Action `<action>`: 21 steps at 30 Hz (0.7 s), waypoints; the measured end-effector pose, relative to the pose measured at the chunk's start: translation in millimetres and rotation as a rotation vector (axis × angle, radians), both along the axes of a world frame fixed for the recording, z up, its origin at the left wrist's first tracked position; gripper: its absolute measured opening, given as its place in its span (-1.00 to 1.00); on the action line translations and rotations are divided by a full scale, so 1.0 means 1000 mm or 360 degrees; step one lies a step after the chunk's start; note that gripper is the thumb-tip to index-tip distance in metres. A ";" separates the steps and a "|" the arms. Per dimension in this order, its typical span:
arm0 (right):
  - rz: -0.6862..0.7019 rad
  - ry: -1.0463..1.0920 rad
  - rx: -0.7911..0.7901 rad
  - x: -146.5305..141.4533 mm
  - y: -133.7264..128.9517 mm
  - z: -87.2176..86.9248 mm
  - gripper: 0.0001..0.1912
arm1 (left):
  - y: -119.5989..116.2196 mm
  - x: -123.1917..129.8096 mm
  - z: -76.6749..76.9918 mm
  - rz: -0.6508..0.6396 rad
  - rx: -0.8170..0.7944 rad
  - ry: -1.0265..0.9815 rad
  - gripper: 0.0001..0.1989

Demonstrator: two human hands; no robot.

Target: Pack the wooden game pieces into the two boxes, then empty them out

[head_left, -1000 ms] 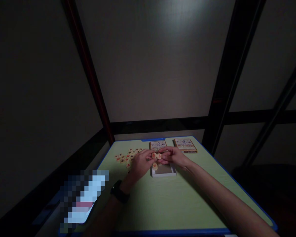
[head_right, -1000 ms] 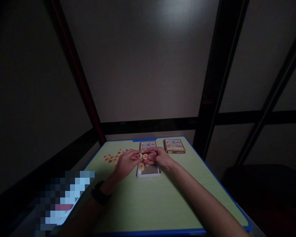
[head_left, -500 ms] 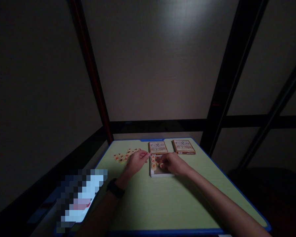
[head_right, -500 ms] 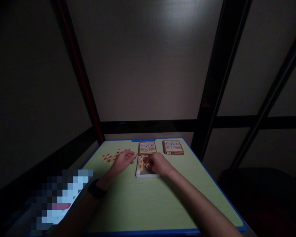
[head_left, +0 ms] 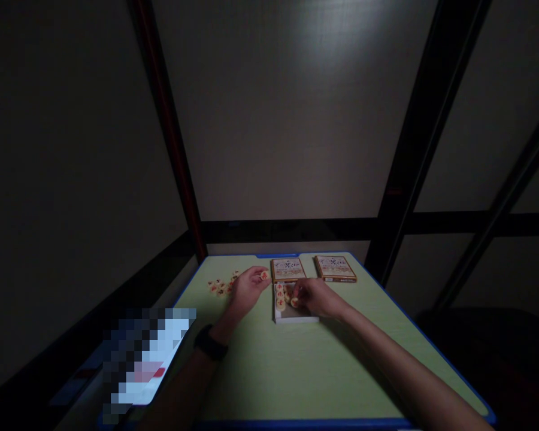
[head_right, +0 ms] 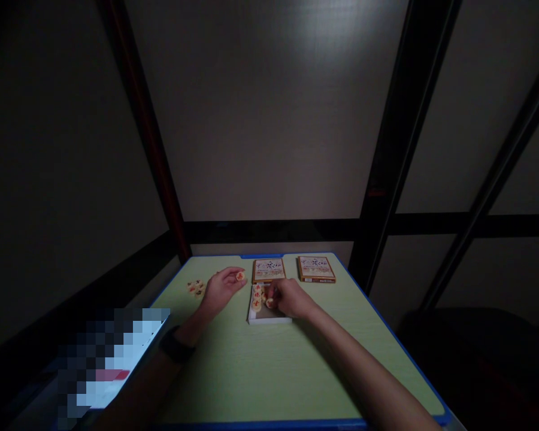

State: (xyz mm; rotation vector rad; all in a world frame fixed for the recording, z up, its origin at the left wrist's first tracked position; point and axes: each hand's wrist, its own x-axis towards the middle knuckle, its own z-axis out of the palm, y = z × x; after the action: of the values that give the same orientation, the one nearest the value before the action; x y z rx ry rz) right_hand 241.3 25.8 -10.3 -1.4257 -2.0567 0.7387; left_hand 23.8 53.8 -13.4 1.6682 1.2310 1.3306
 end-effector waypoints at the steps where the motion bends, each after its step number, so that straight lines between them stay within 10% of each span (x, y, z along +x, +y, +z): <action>1: 0.0011 0.0019 -0.0032 -0.001 0.001 -0.002 -0.73 | 0.000 0.000 0.000 0.0021 -0.0003 0.0010 -0.72; 21: 0.0036 -0.0388 0.0217 -0.013 -0.012 0.006 -0.83 | -0.003 0.004 -0.005 -0.0054 -0.0018 0.0272 -0.77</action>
State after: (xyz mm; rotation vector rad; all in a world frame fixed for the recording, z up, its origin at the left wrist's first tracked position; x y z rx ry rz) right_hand 227.8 13.4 -3.8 -1.4774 -2.2619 0.4410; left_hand 27.6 50.7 -18.2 1.8173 1.2981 1.1780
